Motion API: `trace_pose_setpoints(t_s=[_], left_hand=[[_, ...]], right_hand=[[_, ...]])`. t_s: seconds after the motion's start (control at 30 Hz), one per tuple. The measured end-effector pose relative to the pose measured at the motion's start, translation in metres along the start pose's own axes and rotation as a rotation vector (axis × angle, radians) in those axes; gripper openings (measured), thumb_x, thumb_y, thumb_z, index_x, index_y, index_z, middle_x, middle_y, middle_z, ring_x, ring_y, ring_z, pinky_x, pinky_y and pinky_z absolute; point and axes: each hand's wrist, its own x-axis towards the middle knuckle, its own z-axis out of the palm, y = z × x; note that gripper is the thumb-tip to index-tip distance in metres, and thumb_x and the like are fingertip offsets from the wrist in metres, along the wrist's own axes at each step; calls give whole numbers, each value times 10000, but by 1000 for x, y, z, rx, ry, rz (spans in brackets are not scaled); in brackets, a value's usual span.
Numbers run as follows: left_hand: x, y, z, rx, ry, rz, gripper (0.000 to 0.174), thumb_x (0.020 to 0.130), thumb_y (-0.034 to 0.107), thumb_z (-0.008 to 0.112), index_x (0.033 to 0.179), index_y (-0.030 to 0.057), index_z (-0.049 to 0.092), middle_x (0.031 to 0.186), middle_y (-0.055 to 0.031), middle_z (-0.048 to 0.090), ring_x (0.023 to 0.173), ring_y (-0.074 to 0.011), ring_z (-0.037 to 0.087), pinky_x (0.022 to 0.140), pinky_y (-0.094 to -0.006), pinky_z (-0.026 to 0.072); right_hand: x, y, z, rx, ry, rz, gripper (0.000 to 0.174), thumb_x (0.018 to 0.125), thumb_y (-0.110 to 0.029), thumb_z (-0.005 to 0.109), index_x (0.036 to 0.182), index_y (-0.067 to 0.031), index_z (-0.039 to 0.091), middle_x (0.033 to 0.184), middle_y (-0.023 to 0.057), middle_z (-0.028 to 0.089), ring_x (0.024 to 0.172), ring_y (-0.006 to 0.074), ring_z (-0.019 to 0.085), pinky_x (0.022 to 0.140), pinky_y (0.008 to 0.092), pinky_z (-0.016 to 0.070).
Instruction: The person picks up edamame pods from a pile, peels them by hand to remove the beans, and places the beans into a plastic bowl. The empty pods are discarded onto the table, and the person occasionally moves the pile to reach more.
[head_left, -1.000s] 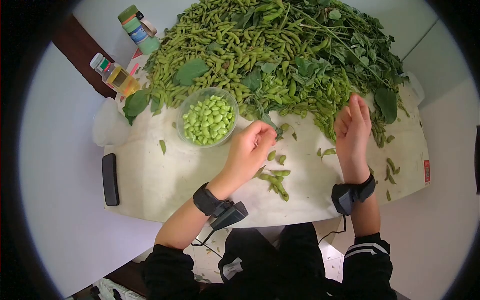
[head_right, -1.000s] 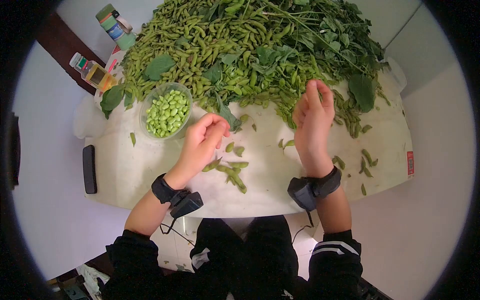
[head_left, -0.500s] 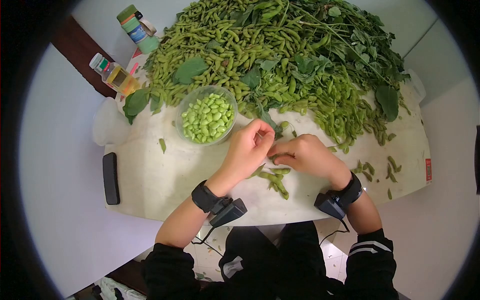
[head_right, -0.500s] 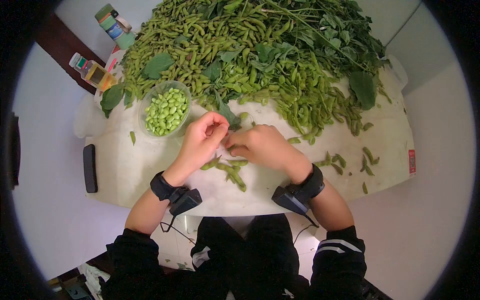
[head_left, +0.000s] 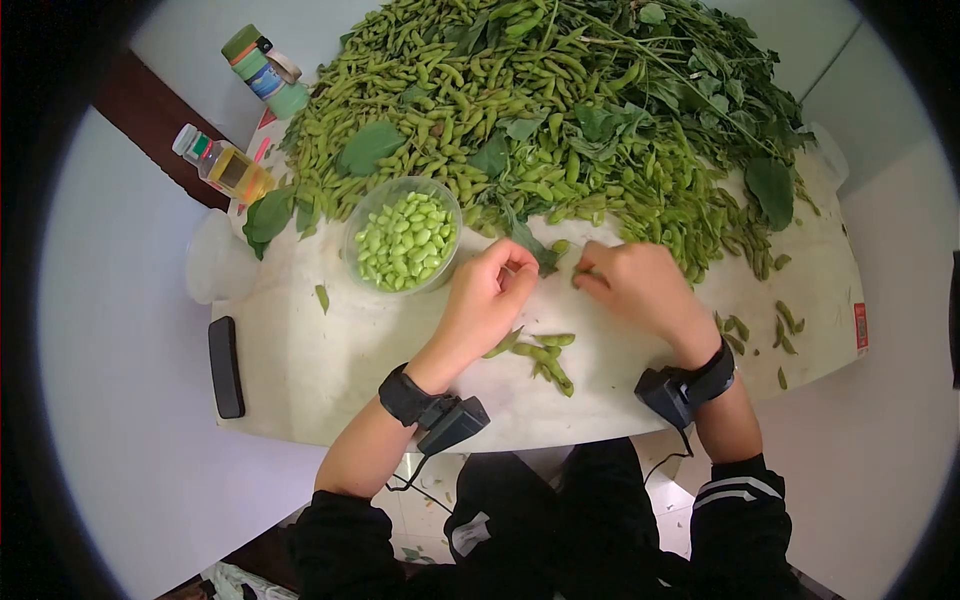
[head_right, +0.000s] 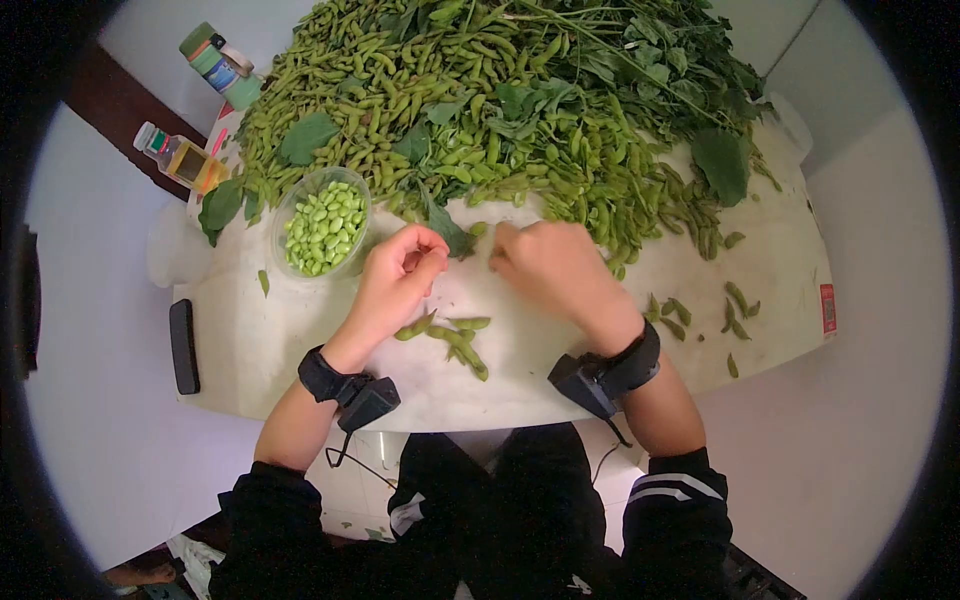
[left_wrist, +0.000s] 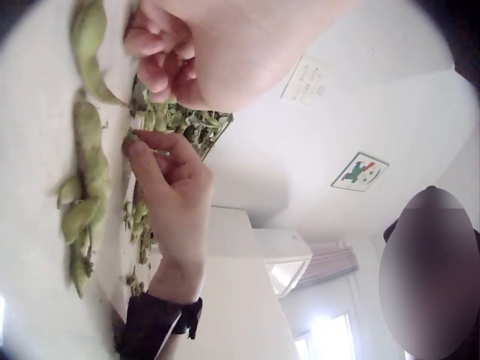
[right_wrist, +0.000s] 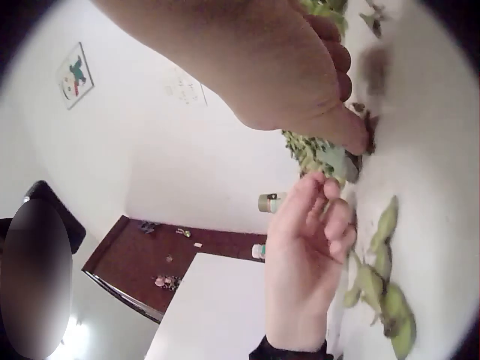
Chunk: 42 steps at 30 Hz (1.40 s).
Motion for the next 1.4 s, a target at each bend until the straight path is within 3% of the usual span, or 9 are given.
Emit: trace_pose_setpoints(t_s=[0.13,0.2,0.4,0.97,1.03,1.1,1.2,1.37,1.4], left_hand=[[-1,2,0,9,-3,-1,109,764,93,534,804,-8,548,615,-42,551,504,-80,473,471,-225,379],[0,1,-2,52,-24,-20,117,773,100,543,818,-8,548,639,-39,556,517,-74,472,471,-222,378],[-4,14,4,-210,-99,135,158,807,126,582,881,-5,534,719,-26,569,526,-58,467,471,-189,389],[-7,18,1,-253,-93,171,124,842,107,530,876,-10,507,705,-36,552,538,-45,476,457,-179,388],[-6,18,0,-261,-79,144,130,854,117,510,878,-12,506,703,-36,551,528,-48,468,457,-184,385],[-5,17,-2,-216,-96,72,132,875,121,462,893,-2,508,744,-40,541,539,-59,466,482,-175,370],[-5,16,-1,-198,-91,47,121,871,109,460,884,-1,508,729,-39,543,526,-56,457,479,-177,371],[-3,12,-1,-179,-37,52,121,857,103,468,870,-9,514,685,-38,552,508,-57,464,461,-185,374],[-3,12,-2,-170,-19,53,126,847,101,477,866,-18,517,662,-42,560,498,-59,473,448,-194,379]], right_hand=[[2,12,-12,-148,101,128,155,720,-174,609,780,-38,562,554,112,545,492,253,531,485,316,418],[4,5,-21,138,243,248,151,762,-145,607,806,-18,539,499,62,491,451,136,463,477,248,380],[5,-5,8,815,157,29,181,820,-183,566,839,-5,538,554,26,455,493,75,371,456,237,316],[3,-8,4,834,11,44,213,831,-206,562,822,6,537,574,-24,454,516,57,368,455,223,299],[8,0,4,696,509,104,231,840,-200,549,914,18,542,551,-54,434,481,25,359,423,190,258],[8,9,-17,1029,666,374,294,849,-199,538,1034,28,521,531,-59,412,461,8,354,401,174,233],[9,10,-20,1012,737,479,350,857,-209,528,1102,38,492,523,-65,390,442,-7,320,386,162,207],[2,-3,-15,504,-111,88,249,730,-160,624,925,-12,579,576,43,534,559,145,504,518,284,384],[1,-5,-12,504,-113,86,249,730,-160,624,925,-12,579,576,43,534,559,145,504,518,284,384]])
